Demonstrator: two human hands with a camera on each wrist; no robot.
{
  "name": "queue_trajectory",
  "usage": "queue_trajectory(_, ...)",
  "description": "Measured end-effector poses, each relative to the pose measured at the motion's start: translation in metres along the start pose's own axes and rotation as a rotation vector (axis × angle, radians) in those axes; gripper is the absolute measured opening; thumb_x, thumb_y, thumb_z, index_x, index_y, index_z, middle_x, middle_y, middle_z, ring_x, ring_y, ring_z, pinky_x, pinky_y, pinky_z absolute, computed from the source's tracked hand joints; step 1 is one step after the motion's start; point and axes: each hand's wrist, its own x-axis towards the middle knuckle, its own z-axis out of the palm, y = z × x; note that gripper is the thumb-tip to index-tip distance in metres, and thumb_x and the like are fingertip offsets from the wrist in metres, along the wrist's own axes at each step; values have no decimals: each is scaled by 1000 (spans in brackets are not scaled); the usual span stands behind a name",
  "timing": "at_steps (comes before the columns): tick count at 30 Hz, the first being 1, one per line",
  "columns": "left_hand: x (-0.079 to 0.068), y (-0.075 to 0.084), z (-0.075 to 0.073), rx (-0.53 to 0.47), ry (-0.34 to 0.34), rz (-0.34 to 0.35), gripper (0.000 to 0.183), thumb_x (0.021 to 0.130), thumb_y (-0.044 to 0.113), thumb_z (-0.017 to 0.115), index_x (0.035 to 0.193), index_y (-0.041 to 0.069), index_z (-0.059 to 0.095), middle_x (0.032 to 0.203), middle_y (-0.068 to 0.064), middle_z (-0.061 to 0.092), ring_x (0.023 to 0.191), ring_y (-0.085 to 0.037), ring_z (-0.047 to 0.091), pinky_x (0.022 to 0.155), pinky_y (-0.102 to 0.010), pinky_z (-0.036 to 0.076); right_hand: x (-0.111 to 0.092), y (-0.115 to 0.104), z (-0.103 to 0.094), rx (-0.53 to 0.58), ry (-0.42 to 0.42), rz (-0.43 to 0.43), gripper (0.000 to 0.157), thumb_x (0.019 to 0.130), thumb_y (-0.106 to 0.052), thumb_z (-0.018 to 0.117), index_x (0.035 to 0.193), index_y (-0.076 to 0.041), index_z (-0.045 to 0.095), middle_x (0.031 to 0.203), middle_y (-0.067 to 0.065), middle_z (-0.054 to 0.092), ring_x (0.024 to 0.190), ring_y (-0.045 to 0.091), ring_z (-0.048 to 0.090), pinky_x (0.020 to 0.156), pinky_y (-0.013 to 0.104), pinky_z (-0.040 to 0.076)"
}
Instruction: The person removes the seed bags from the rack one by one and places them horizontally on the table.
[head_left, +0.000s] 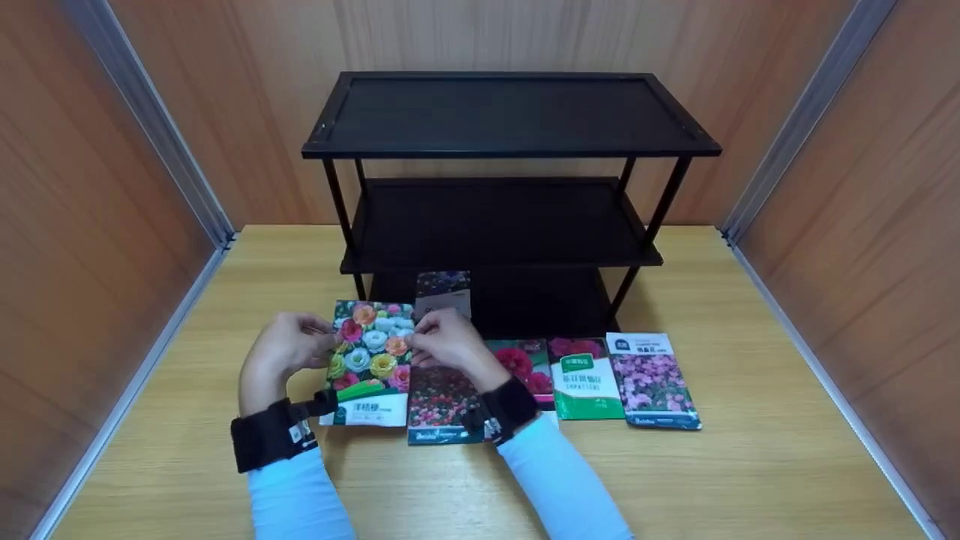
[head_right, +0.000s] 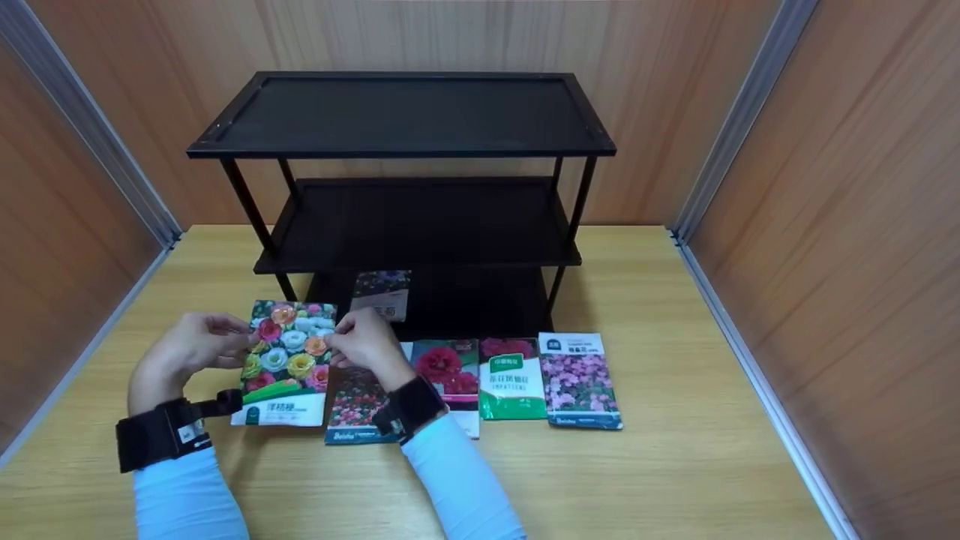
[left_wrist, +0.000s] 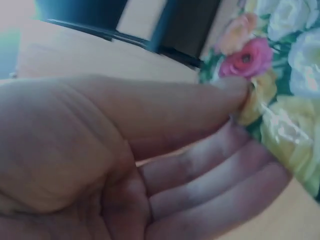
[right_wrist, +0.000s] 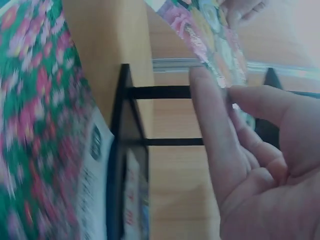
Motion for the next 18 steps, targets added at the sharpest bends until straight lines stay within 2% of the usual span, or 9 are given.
queue_trajectory(3, 8, -10, 2, 14, 4, -48, 33, 106, 14, 69, 133, -6, 69, 128, -26, 73, 99, -24, 78, 88, -36, 68, 6, 6, 12, -44, 45, 41, 9, 99, -5, 74, 102, 3, 77, 91, 22, 83, 62, 16, 75, 78, 45, 71)
queue_trajectory(8, 19, -21, 7, 45, -34, -112, 30, 103, 13, 73, 125, -7, 72, 119, -25, 78, 103, -32, 78, 93, -44, 66, 8, 13, 23, -197, 105, 79, 8, 98, -6, 78, 97, 1, 78, 85, 13, 82, 72, 27, 82, 71, 38, 70)
queue_trajectory(13, 27, -30, 10, 92, -64, -130, 28, 101, 12, 73, 120, -8, 74, 111, -22, 80, 100, -30, 74, 88, -41, 61, 8, 16, 27, -303, 96, 117, 12, 97, -8, 81, 86, -4, 80, 82, 13, 83, 68, 23, 81, 64, 31, 68)
queue_trajectory(18, 33, -35, 14, 108, -82, -169, 24, 99, 11, 75, 114, -7, 75, 104, -22, 81, 93, -26, 74, 81, -36, 62, 10, 19, 29, -304, 67, 163, 14, 96, -7, 81, 83, -3, 80, 78, 12, 81, 62, 19, 77, 60, 28, 66)
